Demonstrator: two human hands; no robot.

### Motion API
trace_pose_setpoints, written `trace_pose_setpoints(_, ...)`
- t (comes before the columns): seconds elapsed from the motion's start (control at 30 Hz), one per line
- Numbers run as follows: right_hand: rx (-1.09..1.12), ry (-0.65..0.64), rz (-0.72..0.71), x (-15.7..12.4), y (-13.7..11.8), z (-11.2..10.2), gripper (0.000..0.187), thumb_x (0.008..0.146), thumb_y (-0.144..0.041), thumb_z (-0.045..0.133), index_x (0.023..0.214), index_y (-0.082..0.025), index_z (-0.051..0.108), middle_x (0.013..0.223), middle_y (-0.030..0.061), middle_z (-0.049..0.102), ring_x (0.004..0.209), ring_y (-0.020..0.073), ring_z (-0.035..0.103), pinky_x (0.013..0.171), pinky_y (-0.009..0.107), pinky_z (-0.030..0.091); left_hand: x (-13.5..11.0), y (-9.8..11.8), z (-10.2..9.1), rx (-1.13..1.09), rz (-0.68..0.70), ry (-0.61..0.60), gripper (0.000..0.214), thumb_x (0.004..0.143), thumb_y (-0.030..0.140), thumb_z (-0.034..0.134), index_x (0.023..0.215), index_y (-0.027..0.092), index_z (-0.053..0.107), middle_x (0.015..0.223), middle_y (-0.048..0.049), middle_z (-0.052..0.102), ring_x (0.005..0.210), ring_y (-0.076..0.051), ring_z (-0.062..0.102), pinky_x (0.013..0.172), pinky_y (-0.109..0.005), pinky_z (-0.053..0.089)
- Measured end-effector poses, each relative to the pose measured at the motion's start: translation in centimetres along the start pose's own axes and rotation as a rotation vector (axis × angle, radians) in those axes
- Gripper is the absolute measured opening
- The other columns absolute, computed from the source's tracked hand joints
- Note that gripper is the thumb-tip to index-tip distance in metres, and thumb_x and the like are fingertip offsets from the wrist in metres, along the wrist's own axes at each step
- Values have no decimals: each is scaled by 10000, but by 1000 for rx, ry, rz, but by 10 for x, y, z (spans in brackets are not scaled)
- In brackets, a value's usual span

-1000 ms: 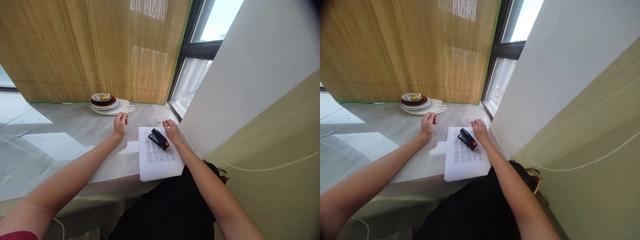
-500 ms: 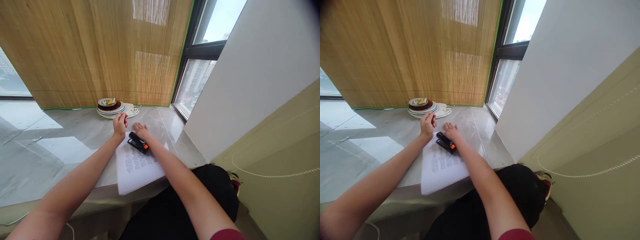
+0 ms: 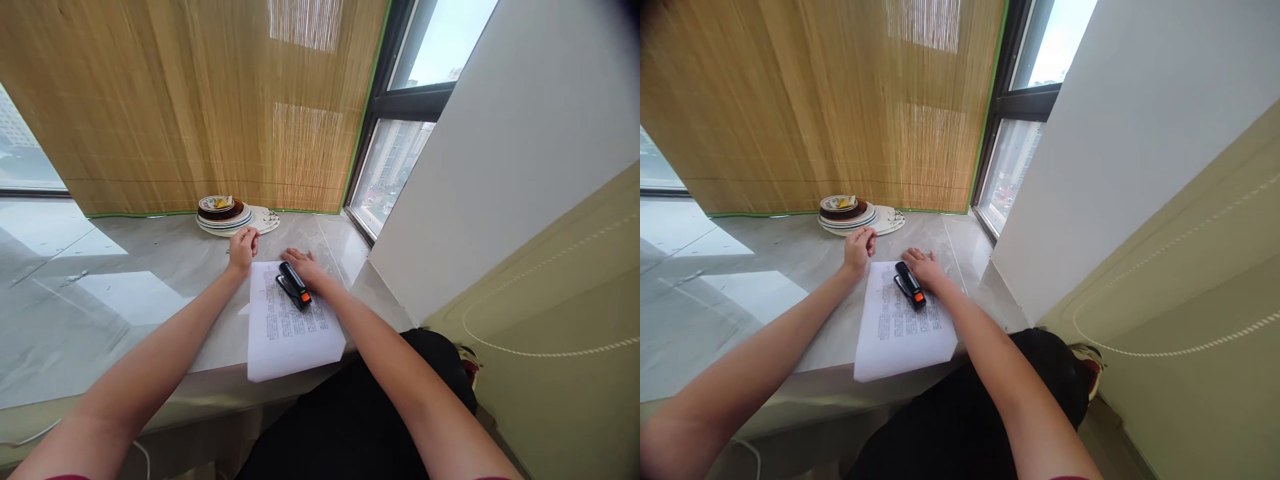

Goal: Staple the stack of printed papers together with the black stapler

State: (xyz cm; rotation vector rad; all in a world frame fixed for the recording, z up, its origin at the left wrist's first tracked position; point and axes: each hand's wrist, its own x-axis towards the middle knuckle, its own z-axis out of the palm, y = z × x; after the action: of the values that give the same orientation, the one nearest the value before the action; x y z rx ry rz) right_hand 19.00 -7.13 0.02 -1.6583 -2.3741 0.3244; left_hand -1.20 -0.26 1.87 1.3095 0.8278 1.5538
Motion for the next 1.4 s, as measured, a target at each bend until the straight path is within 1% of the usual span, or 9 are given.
trace_pose_setpoints(0.27,112,134,150,-25,39,-21,429,1042,-178,471,1459,-195,568,1690,148,421,1577,284,366,1282,609,214,-26,-20,24,755,159,-522,286,905,309,511,881,181,765,670,-18,656,611,-168,548,621,-292,394)
trace_pose_setpoints(0.4,218,354,166,-31,39,-30,243,1044,-268,497,1082,-170,716,1221,122,743,1156,219,660,1068,375,454,-30,-15,22,1063,201,-669,378,932,326,532,1168,262,820,901,-47,781,746,-203,645,673,-304,400)
trace_pose_setpoints(0.5,284,414,189,-51,31,-34,423,1057,-480,488,787,-199,651,854,45,696,845,183,624,837,313,465,-25,-12,15,1206,187,-712,356,933,437,597,1157,293,834,839,-41,767,740,-214,652,631,-302,363)
trace_pose_setpoints(0.63,419,362,155,-82,15,-24,436,914,-646,668,924,-211,653,928,24,687,844,182,617,754,293,454,-17,-15,7,1166,189,-741,345,918,509,645,1101,292,842,776,-34,737,692,-203,629,597,-299,322)
trace_pose_setpoints(0.73,403,360,115,-91,7,-11,410,822,-541,801,1028,-213,666,993,35,710,880,204,643,776,305,478,-13,-18,3,1140,192,-759,373,915,551,654,1118,299,840,773,-32,727,690,-201,620,594,-296,311)
trace_pose_setpoints(0.83,382,392,92,-91,4,-5,233,847,-337,780,1035,-219,707,1009,43,745,922,223,677,832,328,503,-10,-19,0,1129,190,-778,384,920,560,648,1114,288,837,759,-25,711,677,-191,607,602,-290,311)
trace_pose_setpoints(0.93,422,471,98,-90,7,-5,274,873,-232,749,1147,-234,745,1121,59,775,1055,253,698,960,377,512,-8,-21,-3,1112,196,-812,392,926,566,640,1090,269,835,735,-17,687,661,-177,590,616,-283,316)
trace_pose_setpoints(1.13,505,468,35,-89,10,-7,399,870,-180,765,1261,-251,751,1217,62,775,1133,267,699,1080,439,482,-5,-25,-9,1066,236,-805,345,916,498,627,967,222,826,674,-9,649,623,-159,548,635,-278,339)
trace_pose_setpoints(1.4,515,431,-22,-90,9,-8,433,868,-225,796,1298,-249,747,1181,72,766,1121,242,672,1040,402,494,-5,-20,-8,1083,242,-770,292,885,444,620,872,215,801,653,-9,644,627,-167,550,629,-285,345)
